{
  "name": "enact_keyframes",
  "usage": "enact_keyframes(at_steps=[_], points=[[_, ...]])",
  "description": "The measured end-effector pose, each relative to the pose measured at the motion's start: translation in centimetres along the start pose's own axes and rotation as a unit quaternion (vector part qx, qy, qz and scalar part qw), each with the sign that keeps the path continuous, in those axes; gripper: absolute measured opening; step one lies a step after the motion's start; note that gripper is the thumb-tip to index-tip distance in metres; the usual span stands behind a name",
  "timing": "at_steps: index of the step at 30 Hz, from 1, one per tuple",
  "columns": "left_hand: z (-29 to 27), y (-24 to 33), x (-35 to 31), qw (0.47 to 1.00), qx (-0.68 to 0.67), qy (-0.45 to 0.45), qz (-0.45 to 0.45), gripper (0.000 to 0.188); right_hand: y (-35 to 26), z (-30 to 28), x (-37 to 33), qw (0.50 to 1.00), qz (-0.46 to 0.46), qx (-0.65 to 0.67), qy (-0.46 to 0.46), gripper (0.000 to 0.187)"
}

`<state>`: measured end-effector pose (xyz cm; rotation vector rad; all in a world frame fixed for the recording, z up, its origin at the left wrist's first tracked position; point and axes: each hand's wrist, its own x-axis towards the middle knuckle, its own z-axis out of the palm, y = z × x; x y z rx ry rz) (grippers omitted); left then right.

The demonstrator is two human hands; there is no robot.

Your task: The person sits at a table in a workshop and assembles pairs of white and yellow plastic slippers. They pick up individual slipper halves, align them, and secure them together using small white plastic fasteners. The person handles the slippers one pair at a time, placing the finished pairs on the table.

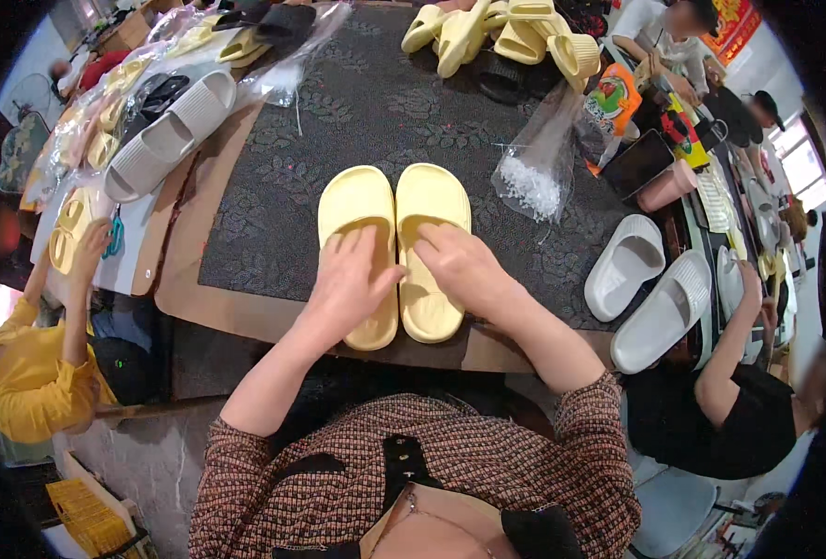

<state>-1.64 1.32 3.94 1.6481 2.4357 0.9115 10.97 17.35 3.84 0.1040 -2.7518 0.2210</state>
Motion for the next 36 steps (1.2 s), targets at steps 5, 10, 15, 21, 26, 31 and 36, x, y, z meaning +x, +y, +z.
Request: enact_keyframes(at_steps=[5, 10, 15, 21, 26, 31, 36], points=[[1.8, 0.3, 0.5, 0.996, 0.079, -0.040, -0.002, 0.070, 0.0, 0.2, -0.6, 1.000, 0.005, -0.008, 0.000, 0.008], [2.7, 0.0, 1.5, 0.994, 0.098, -0.043, -0.013, 0.066, 0.4, 0.5, -1.3, 0.999, 0.004, 0.045, -0.010, 0.021], [2.7, 0.7, 1.9, 0.992, 0.096, -0.070, -0.048, 0.062, 0.9, 0.6, -1.2, 0.999, 0.009, 0.036, -0.012, 0.024], [3.6, 0.0, 1.2, 0.994, 0.105, -0.002, -0.004, 0.060, 0.1, -1.6, -1.1, 0.995, 0.040, 0.081, 0.040, 0.021], [3.1, 0.5, 1.4, 0.995, 0.097, -0.020, -0.030, 0.060, 3.6, -3.4, 0.4, 0.959, 0.194, 0.153, 0.141, 0.020], [3.3, 0.5, 1.7, 0.994, 0.088, -0.038, -0.042, 0.062, 9.7, -0.4, 2.5, 0.931, 0.329, 0.154, 0.038, 0.031], [3.3, 0.4, 1.7, 0.993, 0.092, -0.046, -0.054, 0.068, 12.3, 2.0, 3.9, 0.950, 0.296, 0.097, 0.019, 0.027]])
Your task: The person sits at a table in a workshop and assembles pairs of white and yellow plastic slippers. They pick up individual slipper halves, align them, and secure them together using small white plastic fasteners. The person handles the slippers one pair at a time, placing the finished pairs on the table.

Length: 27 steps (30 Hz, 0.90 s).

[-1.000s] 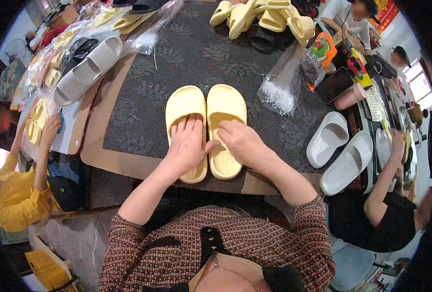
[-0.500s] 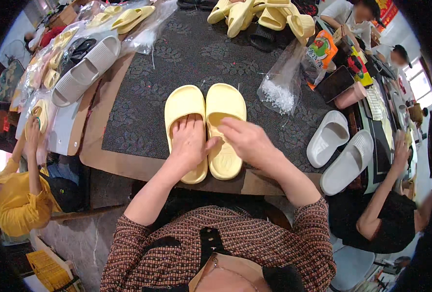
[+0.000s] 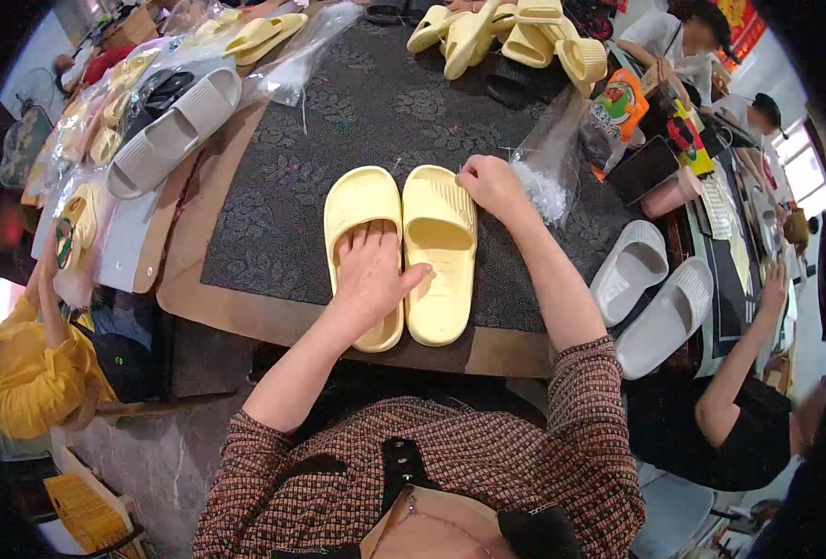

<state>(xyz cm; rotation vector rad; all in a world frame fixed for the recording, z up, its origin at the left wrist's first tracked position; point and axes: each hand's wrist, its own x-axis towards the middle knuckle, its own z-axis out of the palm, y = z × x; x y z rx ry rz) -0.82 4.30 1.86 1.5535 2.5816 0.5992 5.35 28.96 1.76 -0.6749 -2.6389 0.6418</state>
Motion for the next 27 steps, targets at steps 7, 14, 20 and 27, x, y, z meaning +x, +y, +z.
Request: enact_keyframes(at_steps=[7, 14, 20, 27], points=[[0.6, -0.5, -0.2, 1.000, 0.006, 0.019, 0.013, 0.071, -2.6, 1.2, 3.6, 0.992, -0.061, 0.112, 0.008, 0.015], [0.6, -0.5, -0.1, 0.999, -0.010, 0.042, 0.025, 0.073, -5.3, 4.8, 6.3, 0.980, -0.123, 0.117, -0.105, 0.012], [0.2, -0.7, -0.4, 0.996, -0.025, 0.070, 0.045, 0.063, -5.5, 2.9, 5.8, 0.983, -0.091, 0.160, 0.023, 0.011], [-3.2, 0.0, -1.4, 0.934, -0.196, 0.271, 0.124, 0.019, -5.5, -0.6, 2.1, 0.937, -0.060, 0.338, 0.072, 0.004]])
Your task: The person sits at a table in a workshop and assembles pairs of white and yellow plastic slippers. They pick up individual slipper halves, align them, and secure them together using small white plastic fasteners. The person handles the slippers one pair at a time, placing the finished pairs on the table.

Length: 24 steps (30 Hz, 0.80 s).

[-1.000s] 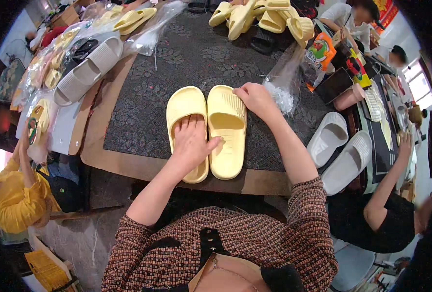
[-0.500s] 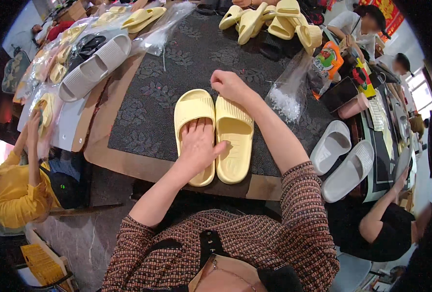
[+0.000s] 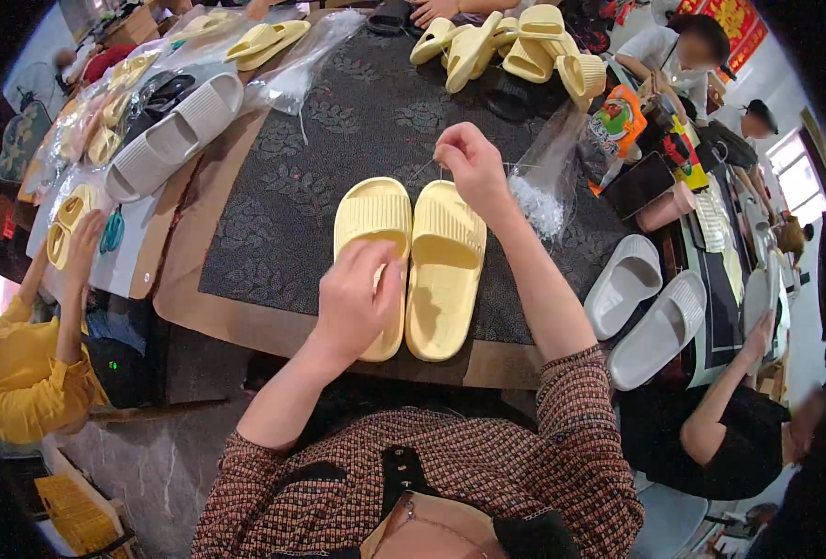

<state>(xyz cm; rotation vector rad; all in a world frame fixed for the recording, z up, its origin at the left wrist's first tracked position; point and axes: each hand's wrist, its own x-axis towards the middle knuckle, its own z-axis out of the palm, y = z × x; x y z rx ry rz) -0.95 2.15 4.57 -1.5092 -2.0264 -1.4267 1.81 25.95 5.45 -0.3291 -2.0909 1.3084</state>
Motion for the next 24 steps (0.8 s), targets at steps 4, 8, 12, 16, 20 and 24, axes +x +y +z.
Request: enact_keyframes(at_steps=[4, 8, 12, 16, 20, 24], points=[[-0.1, -0.2, 4.6, 0.985, -0.128, 0.000, -0.116, 0.019, -2.8, 1.5, -2.7, 0.998, -0.052, 0.001, -0.020, 0.005], [2.1, -1.3, 6.8, 0.908, -0.305, -0.079, -0.275, 0.016, -4.5, 1.6, -4.0, 0.999, -0.028, 0.042, -0.020, 0.005], [3.1, -1.9, 6.8, 0.871, -0.347, -0.081, -0.338, 0.011, -2.8, 2.0, -4.3, 0.985, -0.006, 0.161, 0.058, 0.005], [3.6, -2.3, 6.3, 0.850, -0.384, -0.053, -0.357, 0.011, -2.4, 2.6, -6.3, 0.968, 0.036, 0.230, 0.091, 0.007], [4.0, -2.2, 6.1, 0.835, -0.423, -0.023, -0.352, 0.011, -2.1, 3.4, -7.2, 0.982, 0.023, 0.157, 0.101, 0.007], [3.7, -1.8, 6.0, 0.831, -0.419, -0.031, -0.365, 0.011, -2.6, 3.4, -7.2, 0.986, 0.021, 0.134, 0.098, 0.008]])
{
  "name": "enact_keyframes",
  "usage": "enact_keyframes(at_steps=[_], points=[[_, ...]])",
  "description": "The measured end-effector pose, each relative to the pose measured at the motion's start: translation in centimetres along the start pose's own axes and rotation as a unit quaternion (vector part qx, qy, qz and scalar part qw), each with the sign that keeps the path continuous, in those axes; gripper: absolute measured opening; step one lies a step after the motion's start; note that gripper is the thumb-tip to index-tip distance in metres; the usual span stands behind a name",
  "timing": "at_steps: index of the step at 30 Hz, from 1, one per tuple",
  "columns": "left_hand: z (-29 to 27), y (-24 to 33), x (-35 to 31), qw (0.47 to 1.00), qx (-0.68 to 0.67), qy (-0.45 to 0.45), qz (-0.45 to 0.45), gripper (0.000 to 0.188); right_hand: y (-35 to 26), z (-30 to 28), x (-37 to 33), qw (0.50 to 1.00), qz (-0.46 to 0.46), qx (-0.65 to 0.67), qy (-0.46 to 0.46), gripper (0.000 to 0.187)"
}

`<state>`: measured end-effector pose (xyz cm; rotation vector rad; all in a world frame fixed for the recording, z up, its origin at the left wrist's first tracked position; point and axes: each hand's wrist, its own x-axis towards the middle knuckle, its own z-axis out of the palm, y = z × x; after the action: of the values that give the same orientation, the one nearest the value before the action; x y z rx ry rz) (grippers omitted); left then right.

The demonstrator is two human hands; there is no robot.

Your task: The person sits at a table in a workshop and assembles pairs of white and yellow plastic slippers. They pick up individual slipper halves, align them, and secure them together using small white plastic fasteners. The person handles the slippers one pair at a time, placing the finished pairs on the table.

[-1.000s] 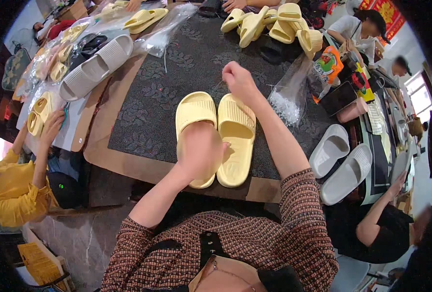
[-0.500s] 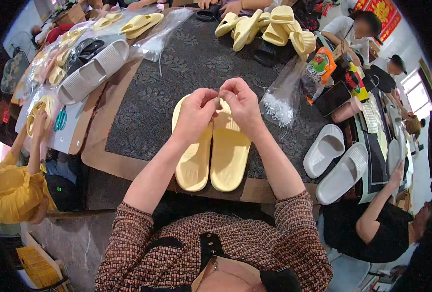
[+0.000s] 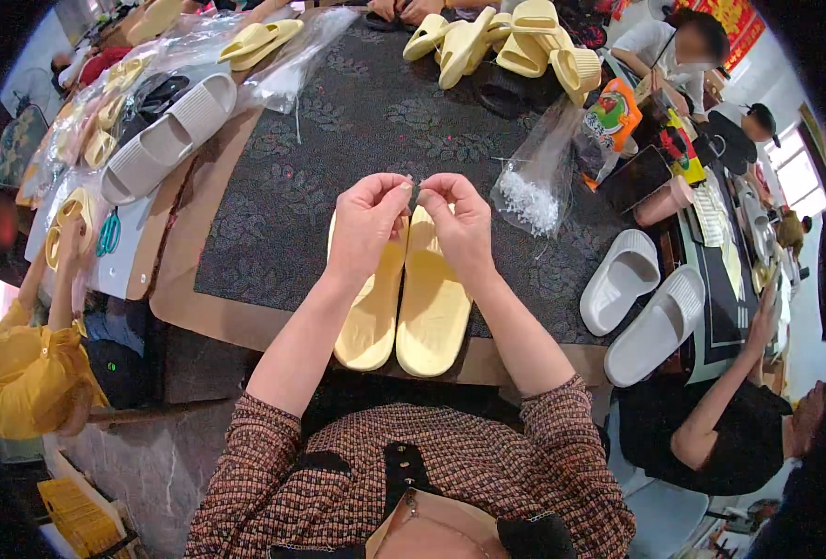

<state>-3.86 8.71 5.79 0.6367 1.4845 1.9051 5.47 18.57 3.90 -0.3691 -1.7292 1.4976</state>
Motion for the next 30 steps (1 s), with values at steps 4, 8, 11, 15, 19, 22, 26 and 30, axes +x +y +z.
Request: enact_keyframes(at_steps=[4, 8, 11, 15, 19, 22, 26, 30], points=[[0.0, -0.1, 0.0, 1.000, -0.003, -0.013, 0.014, 0.010, 0.1, -0.1, -0.2, 1.000, 0.002, -0.025, 0.003, 0.007], [-0.2, -0.3, 0.0, 0.999, -0.011, -0.026, 0.024, 0.011, -0.3, -0.1, -0.3, 1.000, 0.004, -0.027, 0.005, 0.007], [-0.3, -0.2, 0.0, 0.999, -0.001, -0.038, 0.028, 0.012, -0.2, -0.1, -0.3, 0.999, -0.006, -0.036, 0.013, 0.008], [-0.6, 0.1, 0.0, 0.998, 0.001, -0.057, 0.000, 0.014, 0.5, -0.3, -0.3, 0.998, -0.018, -0.065, 0.014, 0.007], [-1.2, 0.0, 0.5, 0.996, -0.017, -0.086, -0.024, 0.015, 0.3, -0.4, -0.2, 0.996, -0.030, -0.086, 0.001, 0.006], [-1.3, 0.1, 0.7, 0.995, -0.015, -0.094, -0.026, 0.015, 0.3, -0.4, -0.2, 0.998, -0.021, -0.055, -0.007, 0.006], [-1.5, -0.1, 0.9, 0.994, -0.018, -0.102, -0.042, 0.015, 0.2, -0.5, -0.1, 0.998, -0.024, -0.054, -0.014, 0.006], [-1.6, -0.1, 0.9, 0.991, -0.020, -0.127, -0.027, 0.013, 0.1, -0.7, -0.1, 0.998, -0.014, -0.055, -0.019, 0.006]])
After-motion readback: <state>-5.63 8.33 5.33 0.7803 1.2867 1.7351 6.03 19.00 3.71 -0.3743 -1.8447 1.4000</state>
